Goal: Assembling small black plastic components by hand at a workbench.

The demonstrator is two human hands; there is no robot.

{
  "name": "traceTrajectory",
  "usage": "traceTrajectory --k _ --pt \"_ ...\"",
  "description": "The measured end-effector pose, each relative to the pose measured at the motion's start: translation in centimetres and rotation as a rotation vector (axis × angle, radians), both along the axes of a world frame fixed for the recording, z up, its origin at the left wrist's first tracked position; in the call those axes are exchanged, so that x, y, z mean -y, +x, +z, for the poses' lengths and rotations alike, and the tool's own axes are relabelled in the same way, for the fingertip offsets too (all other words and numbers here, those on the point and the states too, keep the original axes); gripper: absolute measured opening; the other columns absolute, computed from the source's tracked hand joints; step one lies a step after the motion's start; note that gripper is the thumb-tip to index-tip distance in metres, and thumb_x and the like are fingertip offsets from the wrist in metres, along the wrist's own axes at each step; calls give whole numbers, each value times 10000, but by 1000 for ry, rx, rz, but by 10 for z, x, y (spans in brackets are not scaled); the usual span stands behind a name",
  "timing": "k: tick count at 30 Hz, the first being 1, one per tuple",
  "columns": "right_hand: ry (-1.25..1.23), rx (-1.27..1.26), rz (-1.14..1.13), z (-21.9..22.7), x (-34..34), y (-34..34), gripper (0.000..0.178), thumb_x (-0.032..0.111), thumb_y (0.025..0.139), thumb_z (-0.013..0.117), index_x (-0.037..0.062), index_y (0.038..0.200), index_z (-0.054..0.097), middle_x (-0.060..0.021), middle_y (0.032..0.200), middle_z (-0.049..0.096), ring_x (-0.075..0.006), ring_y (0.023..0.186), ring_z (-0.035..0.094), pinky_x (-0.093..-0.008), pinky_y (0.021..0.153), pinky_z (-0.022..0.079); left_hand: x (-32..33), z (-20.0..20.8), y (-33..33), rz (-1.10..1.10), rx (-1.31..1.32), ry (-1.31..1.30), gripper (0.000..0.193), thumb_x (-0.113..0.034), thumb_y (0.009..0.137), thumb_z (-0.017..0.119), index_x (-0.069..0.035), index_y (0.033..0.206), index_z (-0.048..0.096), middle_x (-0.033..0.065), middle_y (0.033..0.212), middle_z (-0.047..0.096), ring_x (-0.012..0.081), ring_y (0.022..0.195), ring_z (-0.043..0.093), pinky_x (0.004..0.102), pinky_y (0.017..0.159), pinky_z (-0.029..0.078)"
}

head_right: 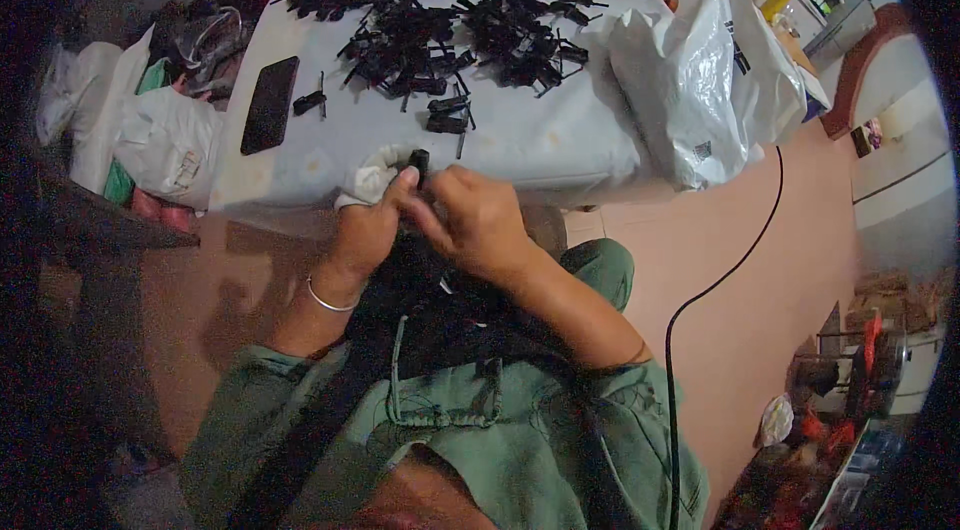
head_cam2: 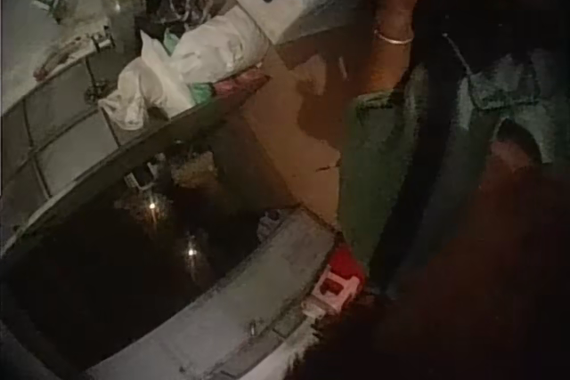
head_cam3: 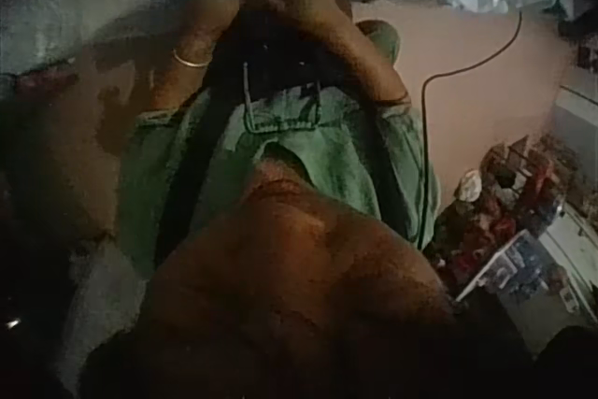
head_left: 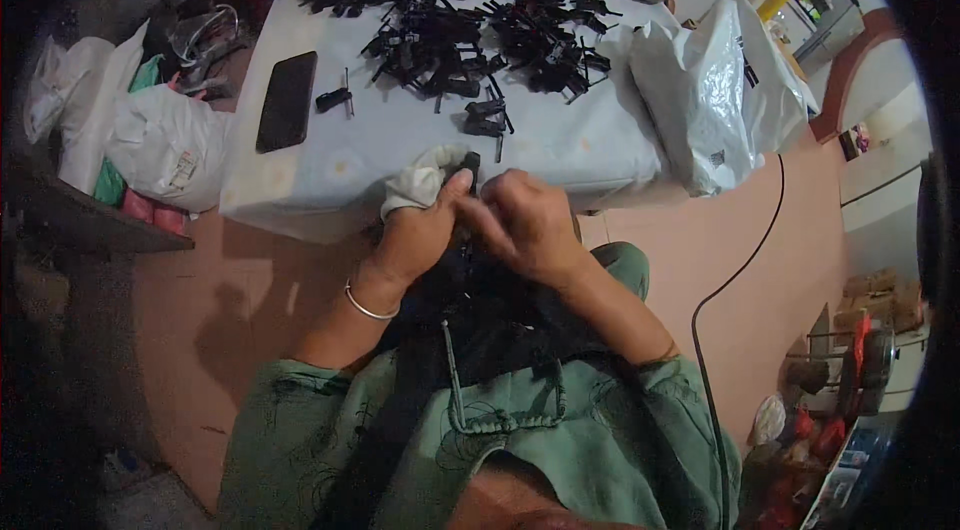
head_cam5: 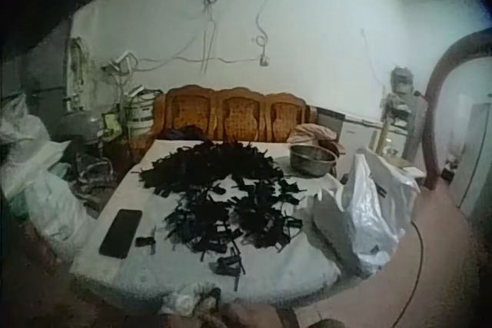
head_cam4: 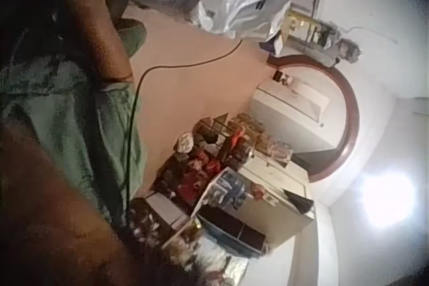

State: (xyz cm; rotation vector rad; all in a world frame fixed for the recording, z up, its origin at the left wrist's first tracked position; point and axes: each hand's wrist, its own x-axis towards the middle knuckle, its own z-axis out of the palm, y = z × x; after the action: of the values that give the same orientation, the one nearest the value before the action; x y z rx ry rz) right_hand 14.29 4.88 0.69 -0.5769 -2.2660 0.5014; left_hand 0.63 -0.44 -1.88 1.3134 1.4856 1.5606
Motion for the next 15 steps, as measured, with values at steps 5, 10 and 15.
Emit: traceTrajectory --k 5,10,15 --pt "-564 -116 -57 -14 -16 -2 170 135 817 586 -4 733 533 -88 582 502 -126 516 458 -276 493 387 10 7 4 -175 186 4 249 -66 821 530 3 1059 510 23 847 571 52 712 503 198 600 436" --pt "-356 66 93 -9 -11 3 245 197 877 513 -10 748 535 16 604 473 -54 597 397 -239 512 364 10 14 5 -76 8 13 259 -33 775 539 12 1030 517 47 817 580 92 701 540 229 597 450" --pt "-708 -40 80 -23 -9 -2 304 242 905 457 -11 759 541 38 620 468 -49 607 384 -236 515 363 4 12 5 69 -551 347 216 -13 706 540 31 917 549 181 797 567 310 714 577 351 627 462"
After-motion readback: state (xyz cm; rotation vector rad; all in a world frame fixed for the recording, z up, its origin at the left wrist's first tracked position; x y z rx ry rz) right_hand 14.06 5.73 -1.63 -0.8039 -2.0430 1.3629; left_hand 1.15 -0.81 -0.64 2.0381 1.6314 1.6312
